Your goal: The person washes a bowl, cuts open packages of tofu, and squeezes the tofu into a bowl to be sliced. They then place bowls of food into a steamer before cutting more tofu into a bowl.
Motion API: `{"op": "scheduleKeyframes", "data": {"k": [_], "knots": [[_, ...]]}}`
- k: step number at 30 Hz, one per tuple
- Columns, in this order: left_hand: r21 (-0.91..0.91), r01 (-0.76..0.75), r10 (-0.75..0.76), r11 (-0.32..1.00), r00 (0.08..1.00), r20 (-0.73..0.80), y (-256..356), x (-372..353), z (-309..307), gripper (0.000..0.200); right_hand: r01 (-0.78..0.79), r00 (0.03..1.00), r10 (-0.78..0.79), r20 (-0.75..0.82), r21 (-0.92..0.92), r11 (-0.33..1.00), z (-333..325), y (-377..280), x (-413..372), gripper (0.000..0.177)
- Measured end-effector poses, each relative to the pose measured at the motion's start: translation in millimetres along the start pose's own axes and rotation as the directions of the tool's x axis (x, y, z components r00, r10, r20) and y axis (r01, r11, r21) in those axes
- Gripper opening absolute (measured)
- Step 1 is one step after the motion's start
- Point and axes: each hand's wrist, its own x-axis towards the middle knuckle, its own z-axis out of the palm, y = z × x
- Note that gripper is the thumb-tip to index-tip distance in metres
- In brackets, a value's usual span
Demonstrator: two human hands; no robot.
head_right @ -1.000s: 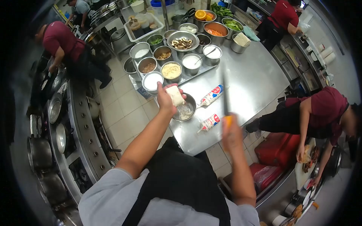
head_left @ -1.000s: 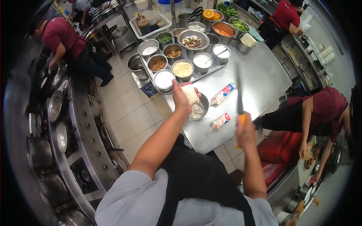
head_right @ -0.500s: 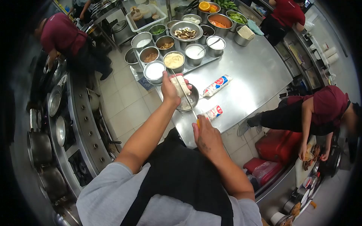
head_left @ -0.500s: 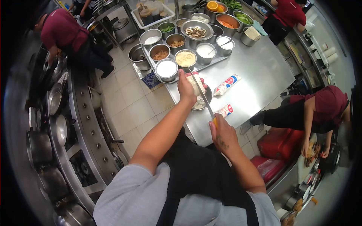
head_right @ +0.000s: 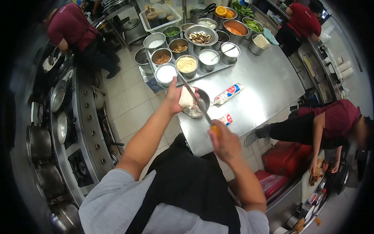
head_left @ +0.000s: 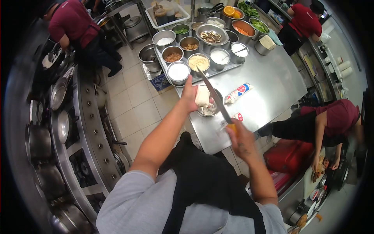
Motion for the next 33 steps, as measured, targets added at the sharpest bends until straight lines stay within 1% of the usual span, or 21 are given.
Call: {"op": "scheduleKeyframes", "data": {"k": [1,2,3,4,5,6,8,9,12,14,15,17,18,20,24,26,27,29,30,32,33], "knots": [[0.091,0.049,-0.059,0.995,0.993,0.104,8,-2,-5,0.108,0.036,0.999,-0.036,-0.015,-0.023,0.999,-17,8,4,0.027],[0.094,0.047,-0.057,0.994,0.993,0.105,15,-4,-8,0.108,0.069,0.997,-0.071,-0.029,-0.047,0.996,-31,16,6,0.024],[0.182,0.078,-0.104,0.980,0.984,0.142,22,-9,-4,0.109,0.071,0.997,-0.072,-0.032,-0.048,0.996,-42,24,7,0.024],[0.271,0.101,-0.152,0.957,0.973,0.175,29,-12,-1,0.110,0.085,0.995,-0.091,-0.030,-0.161,0.983,-51,31,8,0.022],[0.286,0.109,-0.169,0.952,0.966,0.194,34,-13,-1,0.112,0.096,0.994,-0.106,-0.024,-0.271,0.958,-57,35,8,0.020],[0.288,0.107,-0.167,0.952,0.967,0.193,36,-15,4,0.112,0.098,0.994,-0.108,-0.026,-0.270,0.958,-60,35,9,0.020],[0.251,0.131,-0.159,0.959,0.983,0.096,38,-20,15,0.113,0.091,0.996,-0.088,0.024,-0.312,0.946,-64,35,8,0.021],[0.252,0.135,-0.163,0.958,0.982,0.094,37,-22,18,0.113,0.088,0.996,-0.085,0.024,-0.310,0.947,-62,35,7,0.021],[0.221,0.153,-0.182,0.963,0.976,0.118,36,-21,22,0.114,0.105,0.994,-0.108,0.006,-0.293,0.950,-56,35,8,0.021],[0.242,0.139,-0.189,0.960,0.963,0.195,32,-20,18,0.115,0.109,0.994,-0.108,0.017,-0.262,0.959,-51,33,9,0.021],[0.244,0.141,-0.191,0.960,0.962,0.195,30,-20,19,0.115,0.107,0.994,-0.106,0.016,-0.262,0.959,-48,32,8,0.021],[0.217,0.080,-0.139,0.973,0.952,0.271,28,-21,22,0.116,0.087,0.996,-0.077,0.047,-0.269,0.959,-44,30,8,0.021],[0.216,0.081,-0.139,0.973,0.953,0.271,26,-22,24,0.116,0.086,0.996,-0.076,0.048,-0.269,0.959,-42,30,8,0.021],[0.076,0.117,-0.127,0.990,0.982,0.143,24,-25,30,0.116,0.060,0.997,-0.042,0.068,-0.292,0.955,-36,34,7,0.021],[0.040,0.117,-0.121,0.992,0.984,0.131,25,-31,30,0.116,0.061,0.994,-0.033,0.103,-0.282,0.957,-26,40,7,0.021],[0.035,0.113,-0.119,0.993,0.961,0.248,25,-30,22,0.116,0.084,0.996,-0.076,0.045,-0.224,0.971,-25,40,6,0.020],[0.033,0.112,-0.117,0.993,0.962,0.246,25,-29,19,0.116,0.086,0.996,-0.077,0.048,-0.223,0.971,-26,39,7,0.020],[0.047,0.067,-0.077,0.997,0.967,0.242,23,-25,15,0.115,0.099,0.995,-0.103,-0.012,-0.198,0.975,-32,37,7,0.020],[0.044,0.070,-0.079,0.997,0.968,0.240,23,-23,11,0.115,0.097,0.995,-0.101,-0.009,-0.198,0.975,-36,36,7,0.020],[0.086,0.063,-0.086,0.994,0.953,0.291,23,-19,4,0.114,0.162,0.987,-0.161,0.026,-0.224,0.961,-41,34,8,0.020],[0.067,0.068,-0.081,0.995,0.972,0.223,23,-24,12,0.115,0.161,0.987,-0.159,0.030,-0.224,0.961,-42,36,9,0.020]]}}
